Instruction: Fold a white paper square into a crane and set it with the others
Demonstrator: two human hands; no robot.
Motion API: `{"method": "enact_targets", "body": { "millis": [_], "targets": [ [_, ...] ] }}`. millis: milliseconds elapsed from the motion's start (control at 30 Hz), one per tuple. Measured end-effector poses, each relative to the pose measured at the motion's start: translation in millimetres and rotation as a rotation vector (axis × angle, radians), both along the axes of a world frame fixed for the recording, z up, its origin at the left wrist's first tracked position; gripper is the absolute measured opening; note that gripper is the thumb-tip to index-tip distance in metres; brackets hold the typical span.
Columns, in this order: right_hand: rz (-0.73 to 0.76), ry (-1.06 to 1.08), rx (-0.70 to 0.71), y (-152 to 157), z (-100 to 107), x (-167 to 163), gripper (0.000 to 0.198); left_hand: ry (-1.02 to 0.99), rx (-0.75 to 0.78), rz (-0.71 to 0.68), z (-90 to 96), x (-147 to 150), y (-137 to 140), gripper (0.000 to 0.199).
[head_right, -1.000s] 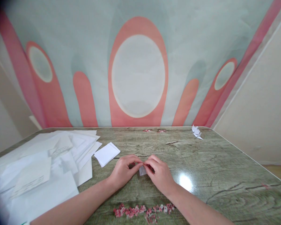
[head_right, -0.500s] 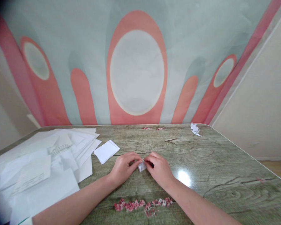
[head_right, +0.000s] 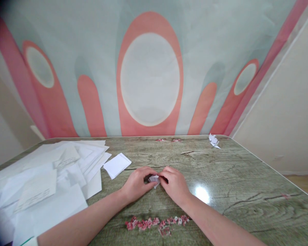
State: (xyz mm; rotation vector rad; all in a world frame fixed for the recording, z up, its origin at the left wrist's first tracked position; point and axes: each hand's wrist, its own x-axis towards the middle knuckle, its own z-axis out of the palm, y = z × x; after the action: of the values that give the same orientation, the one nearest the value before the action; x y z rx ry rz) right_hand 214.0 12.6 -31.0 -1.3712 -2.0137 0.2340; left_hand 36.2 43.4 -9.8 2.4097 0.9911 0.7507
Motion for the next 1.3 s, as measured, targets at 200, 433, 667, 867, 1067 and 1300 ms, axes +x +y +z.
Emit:
{"method": "enact_targets", "body": {
  "millis": [200,433,667,867,1067,1300],
  "targets": [
    [-0.013,-0.048,0.066,0,0,-3,0.013,0.023,0.015,0.004,-3.7,-1,3,0.019],
    [-0.044,-0.095,0.054,0,2,-3,0.009,0.037,0.001,0.026,-4.7,1,4,0.017],
    [-0.037,-0.108,0.033,-2,3,-2,0.010,0.018,-0.012,0.008,-6.6,2,6,0.020],
    [-0.040,-0.141,0.055,-11,5,0,0.011,0.044,0.009,-0.014,-6.3,1,6,0.022],
    [-0.028,-0.288,0.038,-16,7,-5,0.023,0.055,0.023,-0.013,-5.2,0,5,0.024],
    [0.010,-0.565,0.007,-22,15,-7,0.019,0.134,0.061,-0.033,-1.0,-1,2,0.024]
  ]
}}
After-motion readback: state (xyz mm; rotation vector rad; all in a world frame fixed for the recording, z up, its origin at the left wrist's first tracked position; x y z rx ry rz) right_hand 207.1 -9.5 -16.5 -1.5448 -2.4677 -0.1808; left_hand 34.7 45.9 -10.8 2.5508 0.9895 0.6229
